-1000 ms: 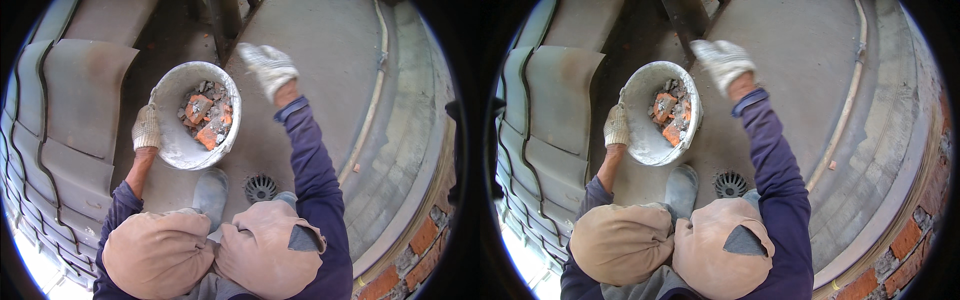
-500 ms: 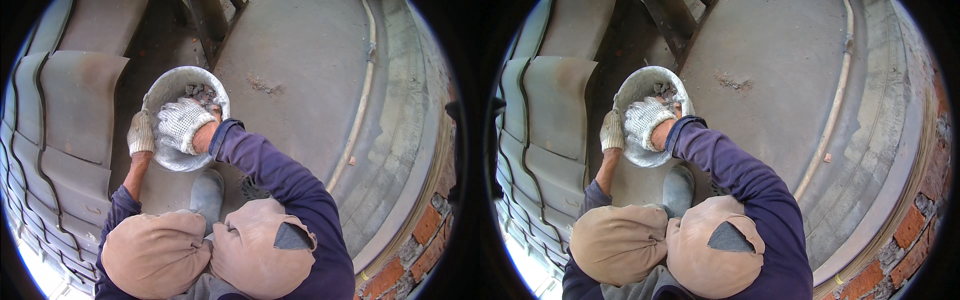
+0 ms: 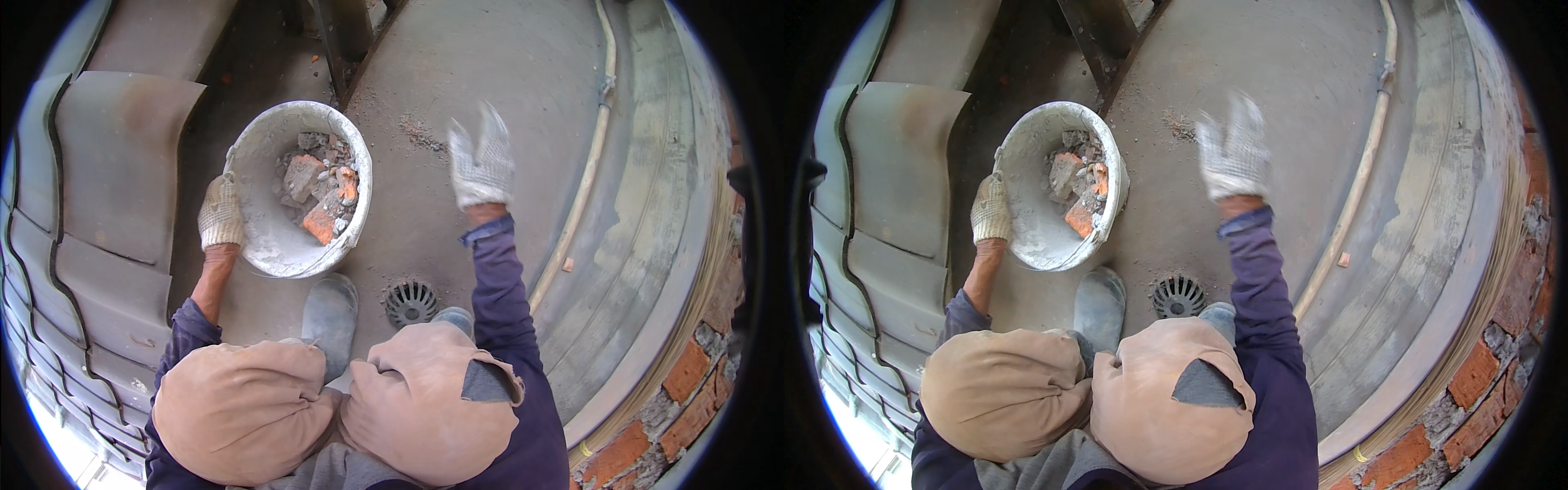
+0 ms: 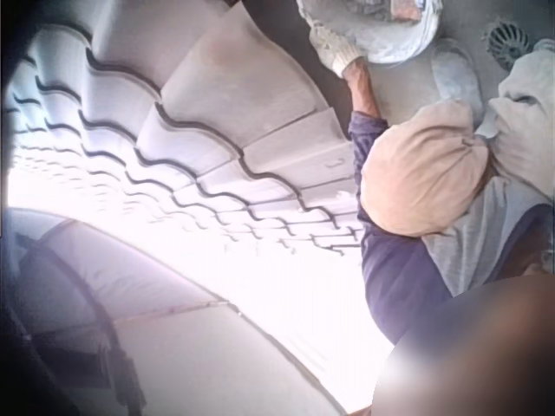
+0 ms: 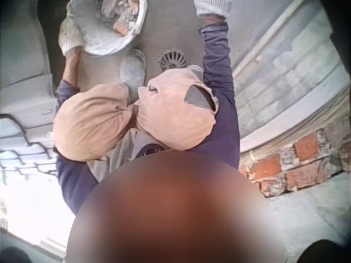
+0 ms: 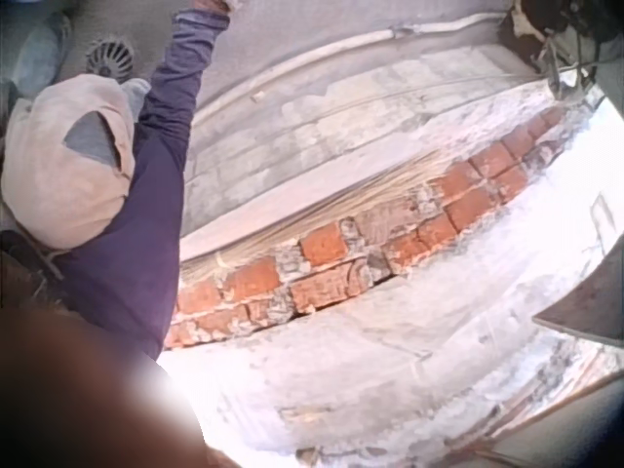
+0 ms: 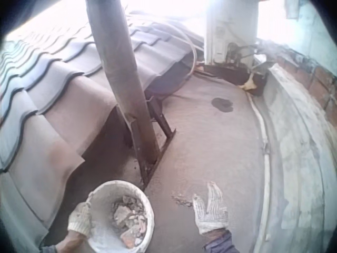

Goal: The person sweeps debris on a rooftop using a straw broom and collects broken bricks and dust into a white bucket. They repeatedly sweep, pick up debris by hand, and place it into the bucket.

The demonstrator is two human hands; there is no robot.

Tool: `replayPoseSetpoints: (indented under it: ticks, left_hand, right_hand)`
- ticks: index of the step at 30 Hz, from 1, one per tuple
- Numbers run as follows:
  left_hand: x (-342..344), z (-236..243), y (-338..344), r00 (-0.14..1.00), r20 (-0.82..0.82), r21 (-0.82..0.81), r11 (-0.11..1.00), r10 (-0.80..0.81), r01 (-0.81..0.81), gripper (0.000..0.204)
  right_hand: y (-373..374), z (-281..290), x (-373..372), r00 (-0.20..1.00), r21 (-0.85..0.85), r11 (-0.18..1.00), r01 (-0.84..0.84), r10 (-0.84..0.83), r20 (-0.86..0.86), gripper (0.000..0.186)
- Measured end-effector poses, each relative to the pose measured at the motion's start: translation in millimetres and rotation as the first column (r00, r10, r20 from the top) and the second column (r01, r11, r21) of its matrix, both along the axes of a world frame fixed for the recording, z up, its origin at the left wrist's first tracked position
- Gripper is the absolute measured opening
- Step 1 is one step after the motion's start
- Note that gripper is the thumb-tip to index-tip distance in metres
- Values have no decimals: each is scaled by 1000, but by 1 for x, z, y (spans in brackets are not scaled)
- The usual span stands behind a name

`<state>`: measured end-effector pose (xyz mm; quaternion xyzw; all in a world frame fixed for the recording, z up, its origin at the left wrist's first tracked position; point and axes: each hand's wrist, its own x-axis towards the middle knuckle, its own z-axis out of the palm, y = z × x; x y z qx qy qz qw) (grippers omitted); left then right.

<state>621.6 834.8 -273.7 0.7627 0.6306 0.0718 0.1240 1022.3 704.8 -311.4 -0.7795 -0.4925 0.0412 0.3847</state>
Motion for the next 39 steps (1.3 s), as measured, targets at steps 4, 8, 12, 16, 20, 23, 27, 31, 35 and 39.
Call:
replayPoseSetpoints:
  ticks: [4, 8, 12, 16, 20, 23, 27, 31, 35, 39]
  left_hand:
    - [6, 4, -2, 994, 99, -7, 999, 52, -51, 46]
    - [7, 4, -3, 995, 99, 64, 998, -12, 5, 46]
    - [6, 3, -4, 989, 147, 42, 999, 25, -31, 47]
    - [7, 4, -5, 982, 167, -11, 996, 90, -89, 46]
    - [7, 4, -4, 999, 44, 71, 998, -2, -1, 44]
    - [5, 4, -3, 996, 81, 100, 994, -43, 35, 43]
    - [6, 5, -5, 991, 132, 46, 999, -3, -3, 43]
    - [10, 9, -5, 993, 117, 41, 999, -1, -4, 43]
    - [13, 10, -4, 988, 120, -51, 994, 102, -96, 44]
    - [7, 2, -2, 989, 144, 34, 999, 23, -28, 45]
  right_hand:
    - [-63, -45, -7, 973, -521, 830, 199, -102, 209, 97]
    - [-62, -63, -25, 969, -639, 752, 162, 1, 247, 110]
    - [15, -65, -19, 982, -680, 728, 91, 50, 184, 110]
    - [78, -67, -32, 954, -460, 888, -31, 164, 252, 97]
    - [96, -74, -39, 873, -330, 904, -271, 375, 312, 58]
    - [86, -76, -34, 856, -287, 910, -299, 389, 340, 40]
    - [53, -75, -27, 870, -262, 921, -287, 366, 330, 35]
    - [17, -76, -24, 868, -347, 899, -267, 381, 319, 39]
    - [9, -82, -16, 867, -433, 849, -303, 434, 245, 43]
    - [25, -75, -6, 916, -496, 827, -264, 376, 140, 42]
